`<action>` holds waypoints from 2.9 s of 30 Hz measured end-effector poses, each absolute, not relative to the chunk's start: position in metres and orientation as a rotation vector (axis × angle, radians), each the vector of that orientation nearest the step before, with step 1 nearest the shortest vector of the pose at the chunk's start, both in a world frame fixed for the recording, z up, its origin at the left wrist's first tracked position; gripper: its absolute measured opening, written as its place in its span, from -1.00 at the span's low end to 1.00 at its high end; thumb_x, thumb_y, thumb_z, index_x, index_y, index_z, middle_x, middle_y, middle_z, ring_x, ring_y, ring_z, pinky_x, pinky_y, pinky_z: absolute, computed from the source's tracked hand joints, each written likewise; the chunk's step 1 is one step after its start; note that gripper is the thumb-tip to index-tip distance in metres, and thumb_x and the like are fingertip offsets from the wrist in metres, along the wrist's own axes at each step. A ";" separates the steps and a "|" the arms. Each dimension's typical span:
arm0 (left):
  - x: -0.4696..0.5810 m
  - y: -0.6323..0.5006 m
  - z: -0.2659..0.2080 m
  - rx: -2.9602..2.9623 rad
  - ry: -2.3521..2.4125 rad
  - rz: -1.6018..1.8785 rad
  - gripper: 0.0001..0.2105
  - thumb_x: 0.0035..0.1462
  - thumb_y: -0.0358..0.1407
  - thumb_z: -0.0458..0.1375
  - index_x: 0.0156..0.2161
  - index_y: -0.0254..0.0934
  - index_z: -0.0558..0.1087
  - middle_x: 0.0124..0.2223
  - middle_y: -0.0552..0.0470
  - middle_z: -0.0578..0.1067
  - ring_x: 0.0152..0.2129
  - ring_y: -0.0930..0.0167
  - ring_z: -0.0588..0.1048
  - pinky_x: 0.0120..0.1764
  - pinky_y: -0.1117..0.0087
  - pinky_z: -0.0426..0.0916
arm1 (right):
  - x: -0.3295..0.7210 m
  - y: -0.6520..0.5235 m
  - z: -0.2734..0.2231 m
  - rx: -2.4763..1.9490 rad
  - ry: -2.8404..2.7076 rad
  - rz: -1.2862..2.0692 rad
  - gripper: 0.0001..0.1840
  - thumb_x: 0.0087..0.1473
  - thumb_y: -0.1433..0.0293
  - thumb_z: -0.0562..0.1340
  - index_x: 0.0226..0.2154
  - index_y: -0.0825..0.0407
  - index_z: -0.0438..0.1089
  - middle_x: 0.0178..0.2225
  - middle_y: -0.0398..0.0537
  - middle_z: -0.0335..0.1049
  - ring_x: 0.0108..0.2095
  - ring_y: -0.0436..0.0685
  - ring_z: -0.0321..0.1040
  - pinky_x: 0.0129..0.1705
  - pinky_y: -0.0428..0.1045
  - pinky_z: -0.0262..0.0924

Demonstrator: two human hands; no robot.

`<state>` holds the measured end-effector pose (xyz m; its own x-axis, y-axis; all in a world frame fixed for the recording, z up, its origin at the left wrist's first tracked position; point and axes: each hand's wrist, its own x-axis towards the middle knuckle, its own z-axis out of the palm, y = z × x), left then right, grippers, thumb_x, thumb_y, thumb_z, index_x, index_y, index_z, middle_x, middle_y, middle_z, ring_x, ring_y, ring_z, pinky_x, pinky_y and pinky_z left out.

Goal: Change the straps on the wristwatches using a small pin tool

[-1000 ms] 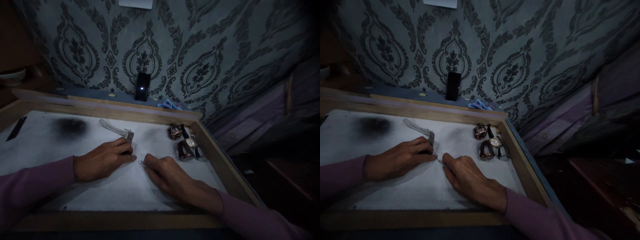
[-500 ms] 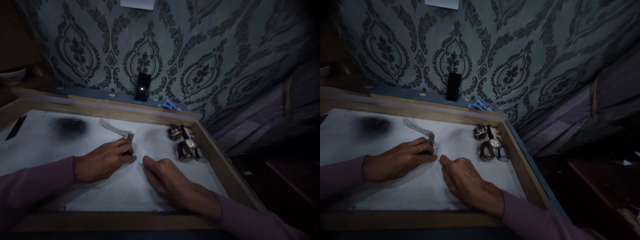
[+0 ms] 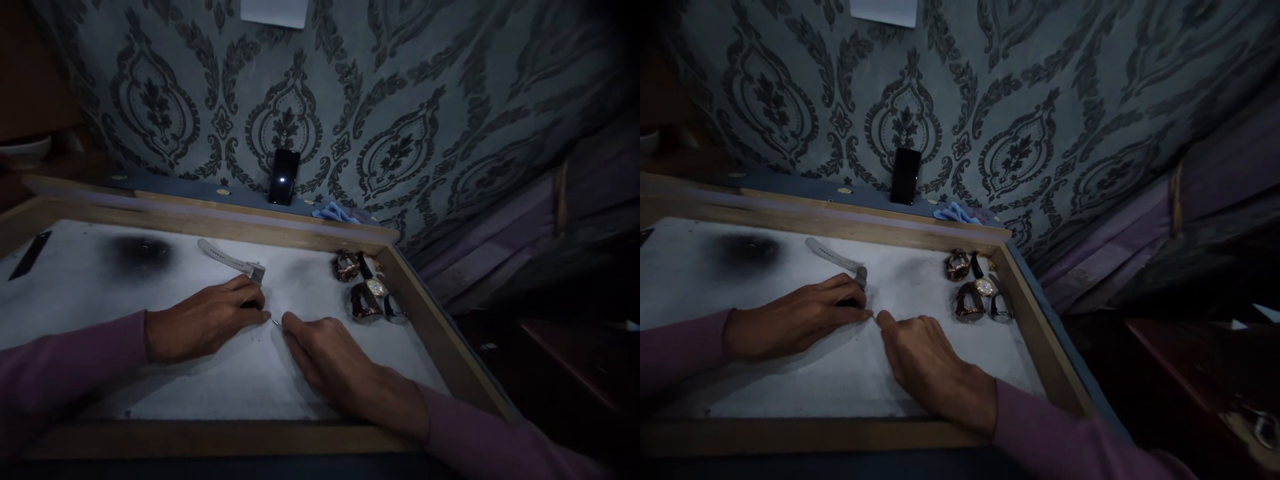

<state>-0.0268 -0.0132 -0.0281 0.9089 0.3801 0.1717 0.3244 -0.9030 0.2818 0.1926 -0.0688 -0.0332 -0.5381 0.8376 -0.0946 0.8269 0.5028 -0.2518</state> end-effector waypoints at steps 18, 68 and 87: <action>-0.033 -0.009 -0.037 2.513 0.605 0.580 -0.75 0.33 -0.43 -0.05 0.02 -0.26 0.40 -0.04 -0.09 0.41 -0.07 0.33 0.36 0.00 0.28 0.33 | 0.198 -0.065 -0.034 -1.522 -2.528 0.572 -0.91 0.20 0.46 0.02 -0.31 0.05 0.22 -0.54 -0.09 0.37 -0.59 -0.01 0.16 -0.50 -0.09 -0.10; -0.019 -0.027 -0.028 2.915 0.543 0.368 -0.74 0.23 -0.58 -0.04 -0.05 -0.40 0.40 -0.10 -0.18 0.42 -0.14 0.22 0.34 -0.12 0.16 0.36 | 0.187 -0.049 -0.032 -1.259 -1.951 0.885 -0.86 0.15 0.43 0.14 -0.45 0.04 0.28 -0.63 -0.18 0.41 -0.62 -0.03 0.35 -0.55 -0.14 0.19; -0.026 -0.012 -0.035 2.616 0.582 0.657 -0.77 0.29 -0.53 -0.08 -0.16 -0.33 0.42 -0.15 -0.07 0.45 -0.16 0.34 0.39 -0.14 0.30 0.39 | 0.182 -0.035 -0.045 -1.201 -2.095 0.759 -0.69 0.27 0.28 0.07 -0.48 0.02 0.27 -0.65 -0.21 0.31 -0.65 -0.06 0.25 -0.52 -0.15 0.13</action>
